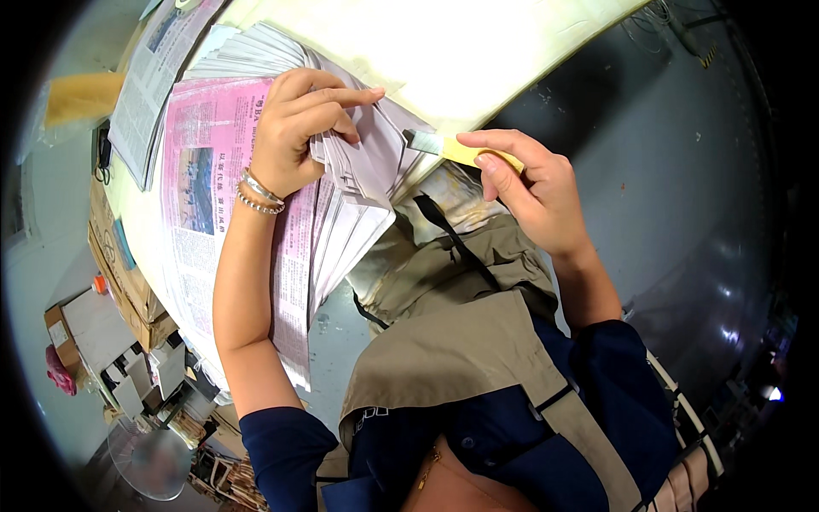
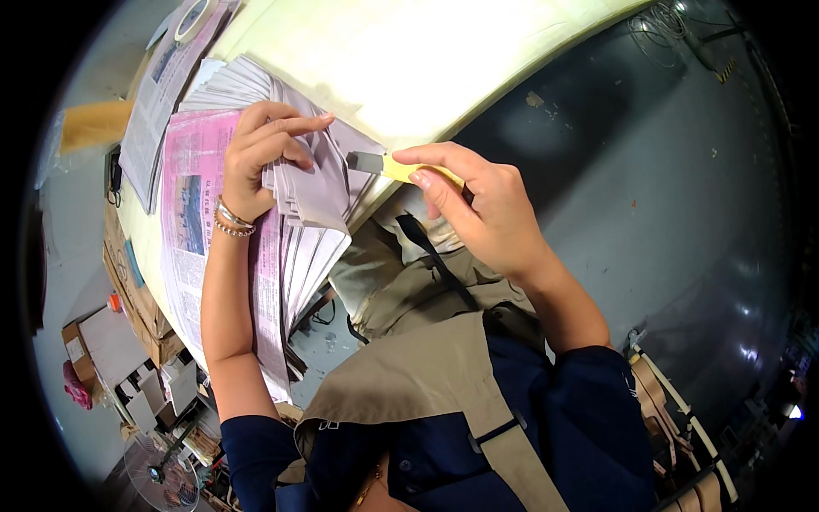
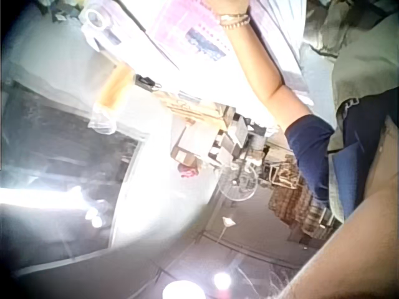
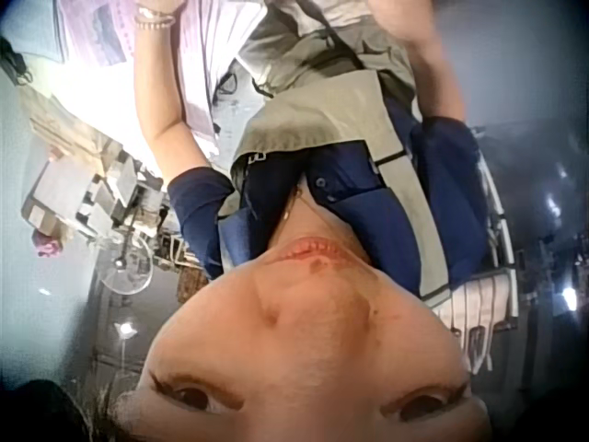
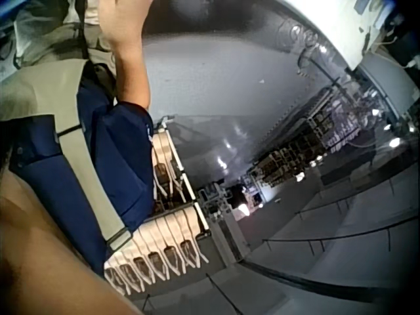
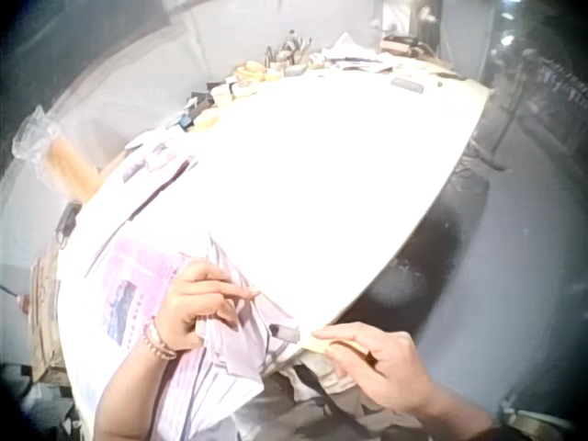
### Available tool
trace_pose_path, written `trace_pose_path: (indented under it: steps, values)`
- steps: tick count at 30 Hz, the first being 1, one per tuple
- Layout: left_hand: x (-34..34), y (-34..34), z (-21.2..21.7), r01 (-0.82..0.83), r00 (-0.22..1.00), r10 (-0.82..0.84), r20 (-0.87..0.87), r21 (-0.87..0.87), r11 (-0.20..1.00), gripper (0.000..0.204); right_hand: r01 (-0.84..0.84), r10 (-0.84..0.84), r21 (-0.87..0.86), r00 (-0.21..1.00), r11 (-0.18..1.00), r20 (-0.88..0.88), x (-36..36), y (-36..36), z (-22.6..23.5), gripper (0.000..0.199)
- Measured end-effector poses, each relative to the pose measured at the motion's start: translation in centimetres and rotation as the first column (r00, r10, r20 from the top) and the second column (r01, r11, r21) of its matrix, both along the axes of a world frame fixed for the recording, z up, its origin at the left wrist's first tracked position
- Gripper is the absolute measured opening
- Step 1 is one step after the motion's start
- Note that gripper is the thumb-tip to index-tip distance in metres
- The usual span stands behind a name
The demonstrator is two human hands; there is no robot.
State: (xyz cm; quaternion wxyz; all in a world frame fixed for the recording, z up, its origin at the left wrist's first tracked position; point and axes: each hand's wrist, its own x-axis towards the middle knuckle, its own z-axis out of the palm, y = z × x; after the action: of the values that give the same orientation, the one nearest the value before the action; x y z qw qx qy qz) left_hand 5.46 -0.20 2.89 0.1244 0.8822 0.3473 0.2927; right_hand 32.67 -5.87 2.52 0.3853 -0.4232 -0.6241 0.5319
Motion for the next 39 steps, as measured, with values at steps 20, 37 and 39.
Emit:
trace_pose_path:
  steps: [20,37,39]
  values:
    - [-0.4,0.4,-0.2,0.047,0.997,-0.043,-0.066,0.057,0.997,0.022,0.004,-0.004,-0.001,1.000,1.000,0.013,0.0,0.1,-0.1,0.022]
    - [0.0,0.4,-0.1,0.057,0.995,-0.049,-0.090,0.089,0.994,0.018,0.068,-0.070,0.020,0.993,0.997,0.098,0.9,2.0,1.8,0.021]
    - [0.0,0.5,-0.1,0.067,0.993,-0.059,-0.099,0.085,0.994,0.016,0.032,-0.034,0.020,0.989,0.999,0.144,1.0,2.8,2.9,0.021]
